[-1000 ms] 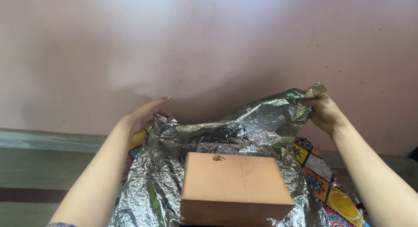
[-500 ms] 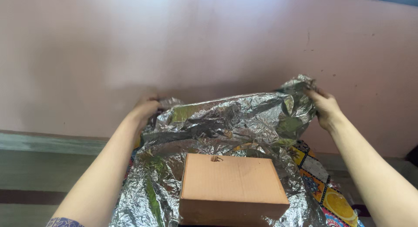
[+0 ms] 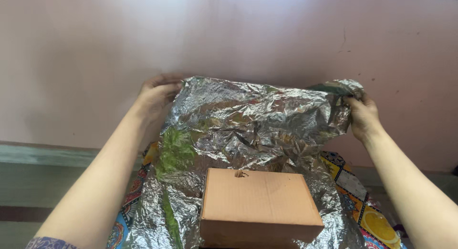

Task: The person wraps a small cardboard box with green metallic wrapping paper. They unfold the paper, place the box on it, fold the paper around the box, and secure the edges with tape.

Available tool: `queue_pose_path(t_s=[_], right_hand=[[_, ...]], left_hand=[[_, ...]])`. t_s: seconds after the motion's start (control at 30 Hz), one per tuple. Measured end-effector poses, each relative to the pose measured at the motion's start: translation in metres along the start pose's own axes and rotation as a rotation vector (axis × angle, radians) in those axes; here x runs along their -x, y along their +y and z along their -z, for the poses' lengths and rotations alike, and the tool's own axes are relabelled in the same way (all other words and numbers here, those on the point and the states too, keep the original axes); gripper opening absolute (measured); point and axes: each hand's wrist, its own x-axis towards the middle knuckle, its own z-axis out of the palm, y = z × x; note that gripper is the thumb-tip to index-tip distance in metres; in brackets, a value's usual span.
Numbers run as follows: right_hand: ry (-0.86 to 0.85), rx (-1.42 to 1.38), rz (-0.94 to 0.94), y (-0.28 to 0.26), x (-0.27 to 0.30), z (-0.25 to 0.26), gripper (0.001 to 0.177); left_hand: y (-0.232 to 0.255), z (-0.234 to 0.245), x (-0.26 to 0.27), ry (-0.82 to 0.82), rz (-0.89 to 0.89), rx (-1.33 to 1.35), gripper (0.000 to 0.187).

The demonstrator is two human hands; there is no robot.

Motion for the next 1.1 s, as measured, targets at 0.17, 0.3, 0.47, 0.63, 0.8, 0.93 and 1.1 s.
queue_pose_path(t_s=[0.17, 0.3, 0.47, 0.63, 0.8, 0.93, 1.1], right_hand=[[-0.032, 0.204, -0.004, 0.022, -0.012, 0.009, 0.031], [0.015, 0.528, -0.051, 0.024, -0.003, 0.009, 0.038], [0.065, 0.728, -0.156, 0.020, 0.023, -0.003, 0.058], [-0.013, 0.669, -0.159, 0.010, 0.044, -0.015, 0.079], [-0.337, 0.656, -0.224, 0.003, 0.096, -0.017, 0.064], [-0.507, 0.642, -0.328, -0.010, 0.153, -0.028, 0.066], [-0.666, 0.356, -0.536, -0.032, 0.227, -0.025, 0.084]], left_hand=[[-0.012, 0.013, -0.002, -0.144, 0.382, -0.363, 0.041], [-0.014, 0.015, 0.012, -0.059, 0.427, -0.742, 0.033], [-0.019, 0.014, 0.032, 0.039, 0.287, -0.692, 0.049], [-0.027, 0.005, 0.045, 0.083, 0.065, -0.967, 0.062], [-0.033, -0.007, 0.082, -0.226, 0.130, -0.954, 0.080], [-0.026, -0.027, 0.147, -0.298, -0.046, -1.331, 0.076], [0.013, -0.044, 0.209, -0.293, 0.221, -0.948, 0.093]])
